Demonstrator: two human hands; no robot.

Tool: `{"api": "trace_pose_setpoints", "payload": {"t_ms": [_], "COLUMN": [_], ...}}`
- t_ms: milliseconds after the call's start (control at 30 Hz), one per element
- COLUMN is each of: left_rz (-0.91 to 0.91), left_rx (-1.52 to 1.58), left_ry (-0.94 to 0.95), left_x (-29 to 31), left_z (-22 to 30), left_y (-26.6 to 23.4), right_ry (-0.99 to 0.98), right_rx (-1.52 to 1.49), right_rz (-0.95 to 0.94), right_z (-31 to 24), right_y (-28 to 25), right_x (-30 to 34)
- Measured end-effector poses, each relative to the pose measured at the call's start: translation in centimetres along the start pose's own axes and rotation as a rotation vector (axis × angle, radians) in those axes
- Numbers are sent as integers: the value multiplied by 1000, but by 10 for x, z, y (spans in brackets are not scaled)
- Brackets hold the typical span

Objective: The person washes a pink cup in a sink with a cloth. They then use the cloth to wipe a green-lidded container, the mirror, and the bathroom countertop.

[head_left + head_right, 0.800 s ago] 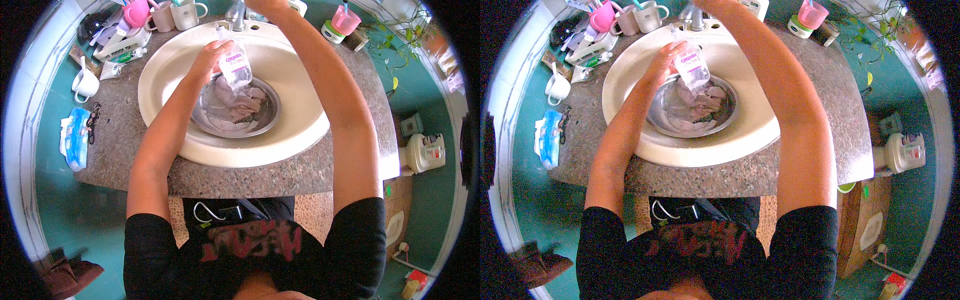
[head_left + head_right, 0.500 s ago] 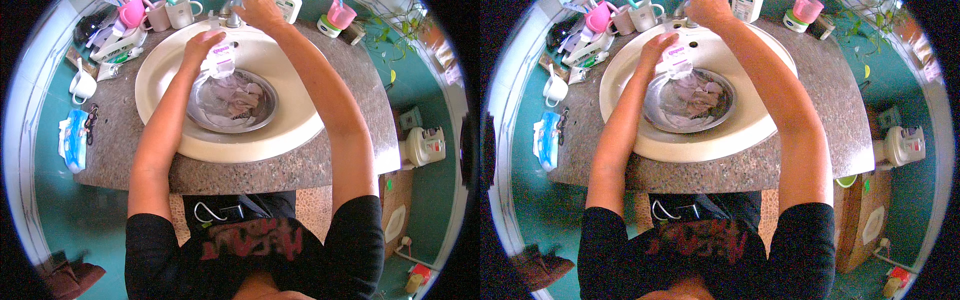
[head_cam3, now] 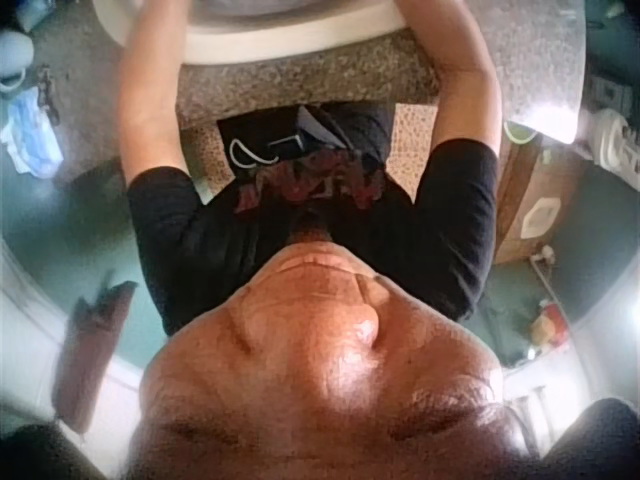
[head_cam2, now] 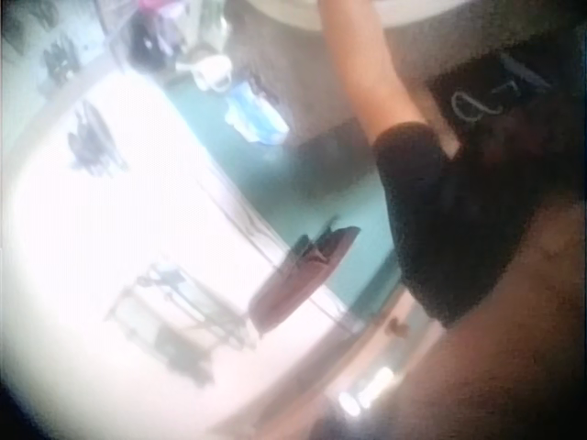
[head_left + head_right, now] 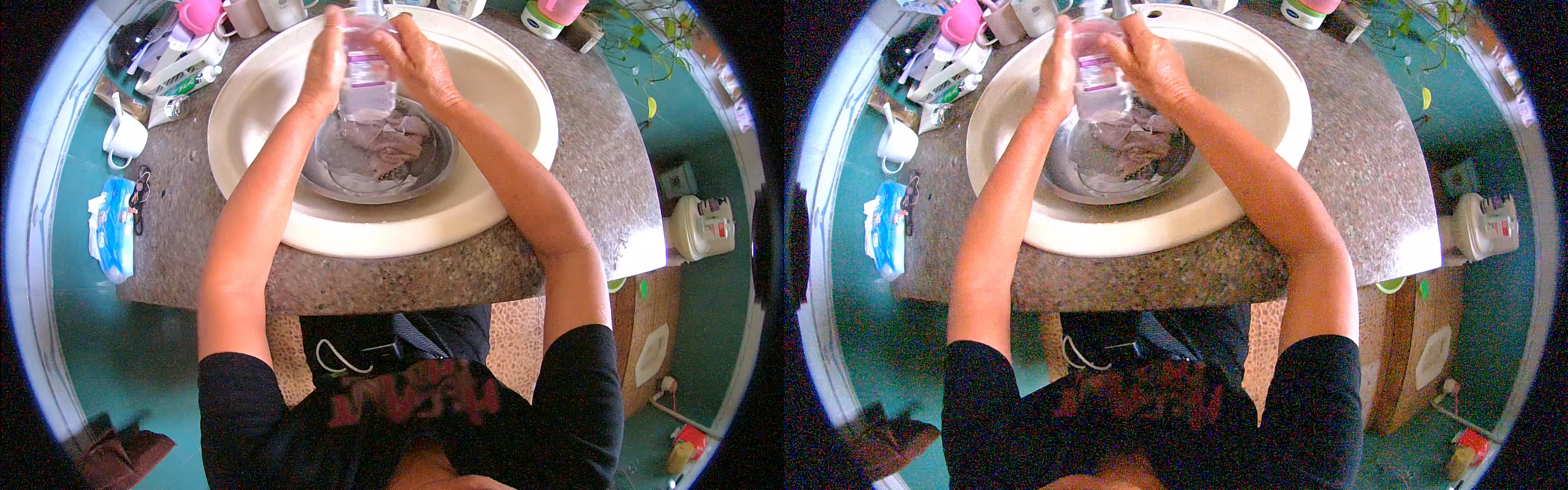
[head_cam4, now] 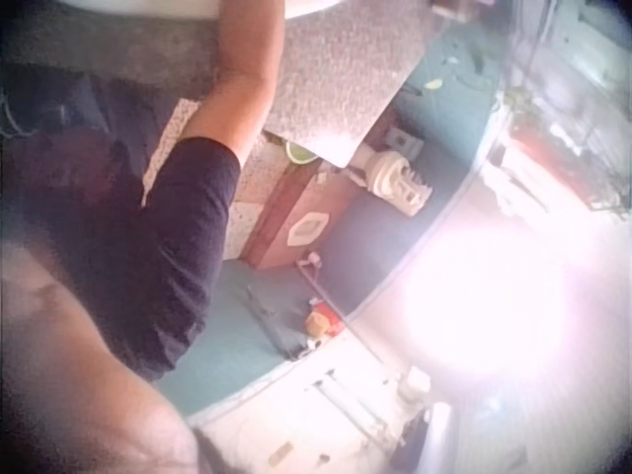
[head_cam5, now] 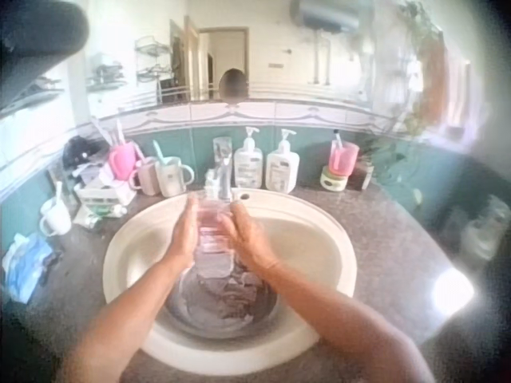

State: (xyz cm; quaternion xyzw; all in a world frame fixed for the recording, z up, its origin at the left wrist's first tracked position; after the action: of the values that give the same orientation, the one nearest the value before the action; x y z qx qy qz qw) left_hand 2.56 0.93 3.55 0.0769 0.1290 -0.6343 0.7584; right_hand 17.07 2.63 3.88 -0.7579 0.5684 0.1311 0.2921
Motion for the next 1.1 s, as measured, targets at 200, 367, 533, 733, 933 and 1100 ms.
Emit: {"api": "trace_pose_setpoints", "payload": {"t_ms": [200,367,533,733,933,1100], "left_rz": [-44,-221,-46,12,-89,-93], "left_rx": [-276,110,-213,-581,-489,-306], "left_ry": [334,32,272,384,340,177], "left_x": [8,8,33,56,53,54], "left_z": [27,51,44,22,19,14], "left_y": [19,13,4,8,20,6], "right_ry": [-40,-144,-172,-221,-136,-236], "right_rx": [-79,-211,-441,-175,-428,-272], "right_rz": [81,76,0,10,11,-44], "right_z": [-1,-5,-18,-21,-12,-28], "right_y": [-27,-23,-18,-17,-30,-19], "right_x": [1,-1,2,3,5,7]}}
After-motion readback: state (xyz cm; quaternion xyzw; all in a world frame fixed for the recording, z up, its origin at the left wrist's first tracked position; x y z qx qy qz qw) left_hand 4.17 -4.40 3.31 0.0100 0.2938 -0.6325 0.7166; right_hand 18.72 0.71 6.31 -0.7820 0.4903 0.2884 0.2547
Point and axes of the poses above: each hand's wrist, its own x-axis away from the middle knuckle, its own y-axis out of the palm, z = x × y, the point moved 3 cm from there along -x, towards the middle knuckle, and after that the axes turned 14 degrees about -x, right-handed, at the moved point
